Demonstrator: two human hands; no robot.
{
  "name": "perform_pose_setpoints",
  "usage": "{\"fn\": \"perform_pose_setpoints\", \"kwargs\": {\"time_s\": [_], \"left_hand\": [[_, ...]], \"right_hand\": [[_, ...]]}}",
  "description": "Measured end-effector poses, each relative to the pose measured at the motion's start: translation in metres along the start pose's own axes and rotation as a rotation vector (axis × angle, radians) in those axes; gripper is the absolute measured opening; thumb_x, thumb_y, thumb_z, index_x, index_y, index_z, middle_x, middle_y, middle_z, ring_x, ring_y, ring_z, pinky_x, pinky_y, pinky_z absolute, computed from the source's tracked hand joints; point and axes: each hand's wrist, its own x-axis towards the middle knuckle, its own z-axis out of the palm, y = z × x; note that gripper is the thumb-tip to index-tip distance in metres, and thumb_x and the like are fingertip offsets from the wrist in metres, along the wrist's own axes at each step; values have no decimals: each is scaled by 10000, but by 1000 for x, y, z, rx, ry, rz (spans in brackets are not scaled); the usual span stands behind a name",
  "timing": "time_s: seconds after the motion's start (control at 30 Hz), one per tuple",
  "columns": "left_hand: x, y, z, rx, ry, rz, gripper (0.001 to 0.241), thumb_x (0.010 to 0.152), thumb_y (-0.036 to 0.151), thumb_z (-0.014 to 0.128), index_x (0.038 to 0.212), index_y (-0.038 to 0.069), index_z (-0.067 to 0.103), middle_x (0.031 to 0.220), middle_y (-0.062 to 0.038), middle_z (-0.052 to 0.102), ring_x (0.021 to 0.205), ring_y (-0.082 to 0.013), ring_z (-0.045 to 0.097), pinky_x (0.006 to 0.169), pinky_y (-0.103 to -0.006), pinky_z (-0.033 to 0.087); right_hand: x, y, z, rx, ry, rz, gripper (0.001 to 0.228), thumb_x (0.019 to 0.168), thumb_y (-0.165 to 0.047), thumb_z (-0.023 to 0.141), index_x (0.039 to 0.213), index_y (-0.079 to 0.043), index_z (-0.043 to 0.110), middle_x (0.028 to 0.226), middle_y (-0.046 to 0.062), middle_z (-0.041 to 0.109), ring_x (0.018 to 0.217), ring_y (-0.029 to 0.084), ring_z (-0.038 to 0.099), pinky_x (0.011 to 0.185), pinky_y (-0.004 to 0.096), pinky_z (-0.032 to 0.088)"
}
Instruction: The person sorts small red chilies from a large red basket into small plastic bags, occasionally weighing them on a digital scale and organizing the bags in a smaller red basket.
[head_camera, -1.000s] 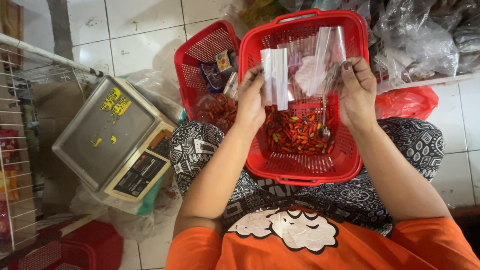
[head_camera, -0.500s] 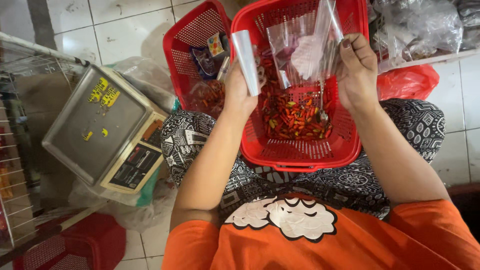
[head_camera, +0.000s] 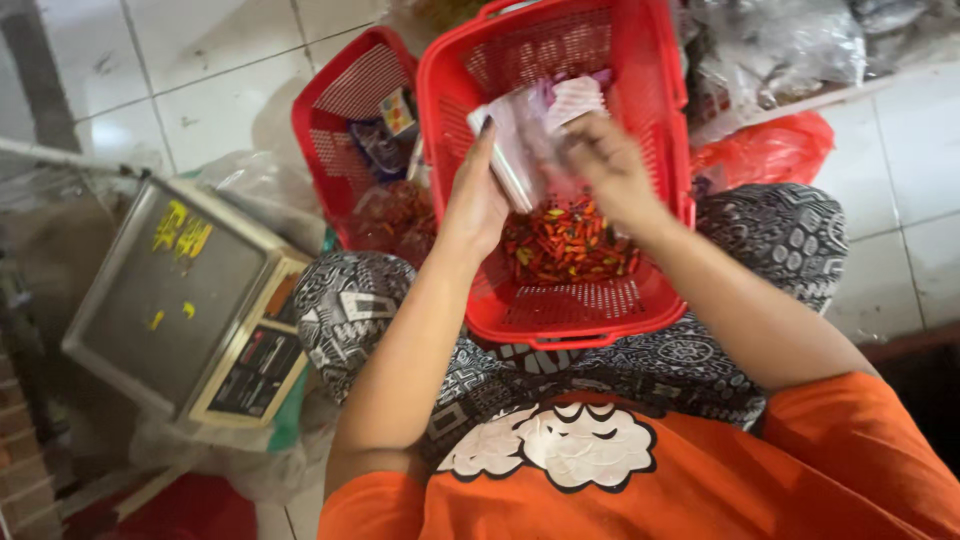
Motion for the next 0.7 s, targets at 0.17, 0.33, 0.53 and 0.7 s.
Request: {"fn": "perform_pose_setpoints", "kwargs": {"time_s": [0.17, 0.33, 0.53, 0.7], "left_hand": [[-2, -17, -7, 155, -95, 19, 439, 1026, 358, 629, 1342, 57, 581, 1109, -77, 690, 925, -211, 651, 766, -391, 537], [0, -12, -12, 186, -160, 189, 436, 1040, 274, 639, 1382, 4, 614, 1289, -87, 680, 1202, -204, 641, 1057, -387, 494], [3, -13, -23, 179, -175, 210, 511, 1091, 310, 576, 1463, -36, 526, 1466, -107, 585, 1366, -216, 540, 1173, -380, 416], [2, -20, -16, 368, -153, 194, 549, 1099, 346, 528, 1545, 32, 464, 1508, -95, 545, 1355, -195, 519, 1153, -357, 400]], "right_hand": [[-4, -12, 21, -325, -163, -256, 232, 933, 23, 649, 1160, -15, 621, 1170, 115, 646, 1143, 227, 634, 1029, 349, 507], [2, -31, 14, -300, -63, -219, 421, 889, 10, 705, 1286, 2, 567, 1286, 147, 599, 1199, 271, 600, 1016, 373, 496], [8, -23, 1, -93, -174, -106, 435, 1016, -69, 699, 1406, 5, 520, 1300, 95, 634, 1189, 177, 627, 1068, 330, 514], [-3, -12, 15, 235, -329, 191, 324, 1008, -85, 660, 1312, -6, 581, 1159, 30, 688, 1031, 96, 632, 901, 272, 536]]}}
